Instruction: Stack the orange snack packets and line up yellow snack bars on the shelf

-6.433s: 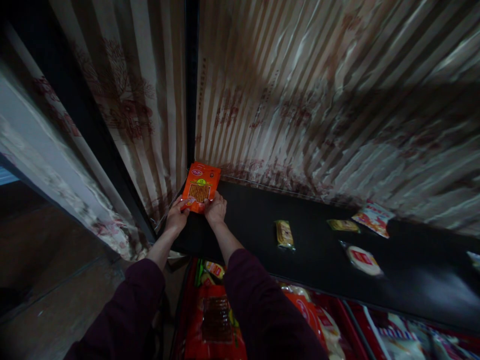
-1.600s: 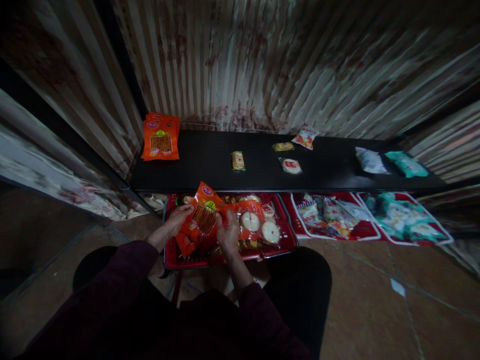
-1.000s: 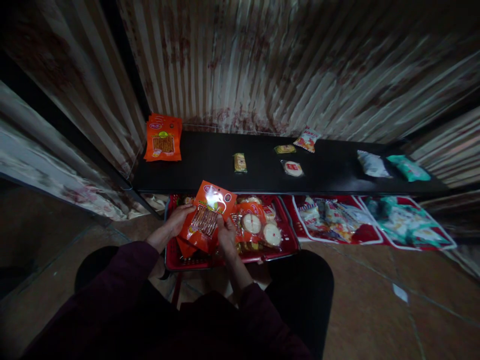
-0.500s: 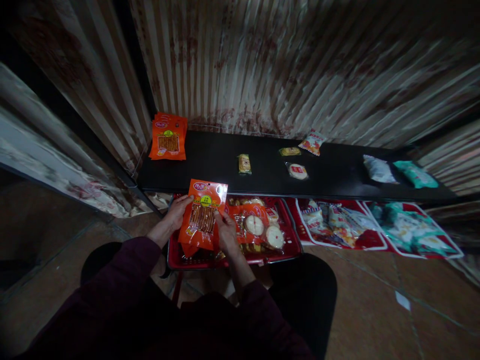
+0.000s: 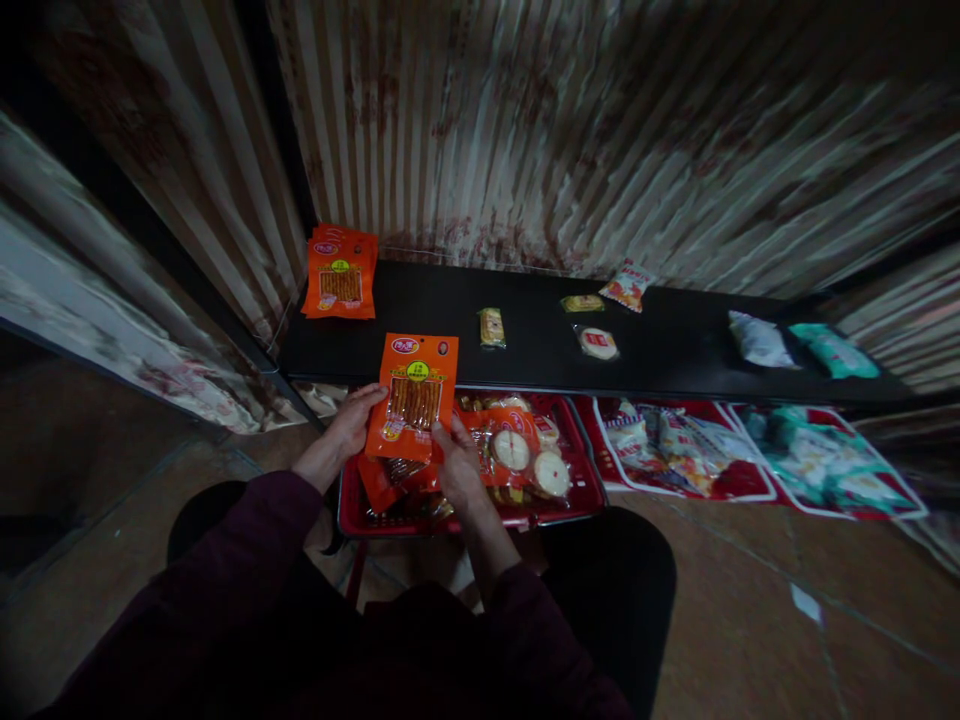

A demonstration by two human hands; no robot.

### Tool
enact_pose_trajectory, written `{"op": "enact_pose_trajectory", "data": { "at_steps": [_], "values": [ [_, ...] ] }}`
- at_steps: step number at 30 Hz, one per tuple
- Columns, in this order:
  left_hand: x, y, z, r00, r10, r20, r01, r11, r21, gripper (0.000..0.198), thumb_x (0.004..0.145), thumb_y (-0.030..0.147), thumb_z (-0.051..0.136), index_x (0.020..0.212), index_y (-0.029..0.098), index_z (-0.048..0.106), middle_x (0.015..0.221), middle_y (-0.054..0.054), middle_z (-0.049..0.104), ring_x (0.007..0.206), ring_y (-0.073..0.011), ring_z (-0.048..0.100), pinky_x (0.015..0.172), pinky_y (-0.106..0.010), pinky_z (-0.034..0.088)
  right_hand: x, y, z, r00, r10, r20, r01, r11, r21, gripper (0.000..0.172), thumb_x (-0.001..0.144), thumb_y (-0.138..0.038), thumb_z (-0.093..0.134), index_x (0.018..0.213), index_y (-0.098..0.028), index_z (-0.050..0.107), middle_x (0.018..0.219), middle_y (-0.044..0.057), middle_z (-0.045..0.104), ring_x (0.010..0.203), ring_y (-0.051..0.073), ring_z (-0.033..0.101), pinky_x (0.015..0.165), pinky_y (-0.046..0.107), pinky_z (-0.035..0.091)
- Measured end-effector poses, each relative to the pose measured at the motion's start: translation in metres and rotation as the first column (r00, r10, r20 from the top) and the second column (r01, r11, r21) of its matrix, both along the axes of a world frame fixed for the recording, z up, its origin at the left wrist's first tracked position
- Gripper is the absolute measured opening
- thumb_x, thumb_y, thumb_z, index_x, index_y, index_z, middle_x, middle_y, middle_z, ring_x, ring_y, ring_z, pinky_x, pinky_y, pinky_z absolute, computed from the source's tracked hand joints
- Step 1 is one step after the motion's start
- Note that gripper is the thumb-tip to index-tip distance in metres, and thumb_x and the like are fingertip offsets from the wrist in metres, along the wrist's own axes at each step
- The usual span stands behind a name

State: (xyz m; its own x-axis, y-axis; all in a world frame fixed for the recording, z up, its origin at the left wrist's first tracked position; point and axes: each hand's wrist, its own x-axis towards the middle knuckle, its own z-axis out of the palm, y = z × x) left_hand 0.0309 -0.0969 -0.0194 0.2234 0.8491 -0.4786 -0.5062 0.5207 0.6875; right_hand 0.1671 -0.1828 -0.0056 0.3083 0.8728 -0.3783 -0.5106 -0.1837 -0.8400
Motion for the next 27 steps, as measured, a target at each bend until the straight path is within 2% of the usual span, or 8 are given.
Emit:
{"op": "enact_pose_trajectory", "data": {
  "at_steps": [5, 8, 11, 15, 18, 22, 24, 27],
  "values": [
    [0.003, -0.002, -0.001, 0.999, -0.036, -0.016, 0.037, 0.998, 0.045, 0.028, 0.057, 0.028, 0.074, 0.078, 0.017, 0.06, 0.068, 0.002, 0.065, 0.066, -0.0148, 0.063, 0.071, -0.03, 0.05, 0.003, 0.006, 0.011, 0.999, -0.042, -0.006, 0.042, 0.999, 0.006, 0.033, 0.055, -0.032, 0.077, 0.081, -0.024, 0.059, 0.073, -0.005, 0.069, 0.07, 0.017, 0.067, 0.066, 0.03, 0.055],
    [0.006, -0.002, -0.004, 0.982, -0.018, -0.188, 0.048, 0.987, 0.155, 0.02, 0.067, 0.03, 0.066, 0.081, 0.018, 0.06, 0.074, 0.001, 0.067, 0.071, -0.0153, 0.062, 0.072, -0.029, 0.049, 0.002, 0.005, 0.015, 0.999, -0.042, 0.013, 0.042, 0.999, -0.006, 0.032, 0.056, -0.032, 0.075, 0.082, -0.024, 0.058, 0.072, -0.004, 0.069, 0.071, 0.018, 0.067, 0.066, 0.031, 0.055],
    [0.007, -0.002, -0.006, 0.896, 0.082, -0.436, 0.081, 0.936, 0.344, 0.016, 0.076, 0.027, 0.057, 0.089, 0.018, 0.06, 0.085, -0.002, 0.068, 0.081, -0.0161, 0.062, 0.078, -0.027, 0.046, 0.0, 0.004, 0.018, 0.997, -0.065, 0.043, 0.065, 0.998, -0.004, 0.03, 0.059, -0.033, 0.072, 0.085, -0.024, 0.059, 0.073, -0.003, 0.069, 0.073, 0.019, 0.067, 0.066, 0.033, 0.056],
    [0.008, -0.008, -0.004, 0.749, 0.207, -0.63, 0.128, 0.887, 0.443, 0.038, 0.08, 0.025, 0.054, 0.118, 0.019, 0.053, 0.099, -0.007, 0.066, 0.089, -0.0185, 0.061, 0.083, -0.03, 0.044, -0.003, 0.004, 0.023, 0.984, -0.044, 0.171, 0.039, 0.999, 0.029, 0.019, 0.065, -0.035, 0.066, 0.081, -0.026, 0.061, 0.079, 0.0, 0.07, 0.076, 0.02, 0.067, 0.069, 0.035, 0.057],
    [0.009, -0.013, 0.0, 0.75, 0.235, -0.618, 0.104, 0.881, 0.462, 0.049, 0.083, 0.028, 0.052, 0.13, 0.019, 0.044, 0.108, -0.008, 0.064, 0.096, -0.0194, 0.059, 0.089, -0.031, 0.043, -0.007, 0.004, 0.028, 0.962, -0.013, 0.272, -0.006, 0.998, 0.067, 0.015, 0.071, -0.037, 0.061, 0.08, -0.025, 0.064, 0.082, 0.003, 0.07, 0.084, 0.022, 0.066, 0.074, 0.036, 0.056],
    [0.011, -0.02, 0.005, 0.8, 0.254, -0.544, 0.07, 0.861, 0.504, 0.037, 0.085, 0.03, 0.052, 0.121, 0.022, 0.055, 0.122, -0.008, 0.059, 0.113, -0.0198, 0.052, 0.101, -0.032, 0.036, -0.01, 0.004, 0.035, 0.975, -0.01, 0.222, -0.011, 0.996, 0.094, 0.024, 0.07, -0.036, 0.065, 0.089, -0.022, 0.067, 0.087, 0.003, 0.071, 0.089, 0.023, 0.066, 0.083, 0.038, 0.054],
    [0.011, -0.022, 0.007, 0.802, 0.245, -0.545, 0.092, 0.851, 0.518, 0.036, 0.085, 0.034, 0.051, 0.119, 0.021, 0.057, 0.125, -0.009, 0.057, 0.117, -0.0205, 0.049, 0.103, -0.033, 0.034, -0.011, 0.002, 0.038, 0.975, 0.027, 0.221, -0.05, 0.994, 0.098, 0.028, 0.07, -0.037, 0.067, 0.095, -0.022, 0.067, 0.093, 0.003, 0.071, 0.093, 0.023, 0.066, 0.087, 0.038, 0.052],
    [0.012, -0.028, 0.011, 0.791, 0.197, -0.58, 0.17, 0.839, 0.517, 0.042, 0.087, 0.039, 0.048, 0.125, 0.02, 0.053, 0.129, -0.011, 0.052, 0.122, -0.0213, 0.045, 0.106, -0.037, 0.032, -0.012, -0.002, 0.04, 0.966, 0.077, 0.248, -0.107, 0.988, 0.111, 0.032, 0.074, -0.037, 0.066, 0.102, -0.022, 0.067, 0.103, 0.003, 0.071, 0.101, 0.023, 0.064, 0.094, 0.039, 0.049]
  ]
}}
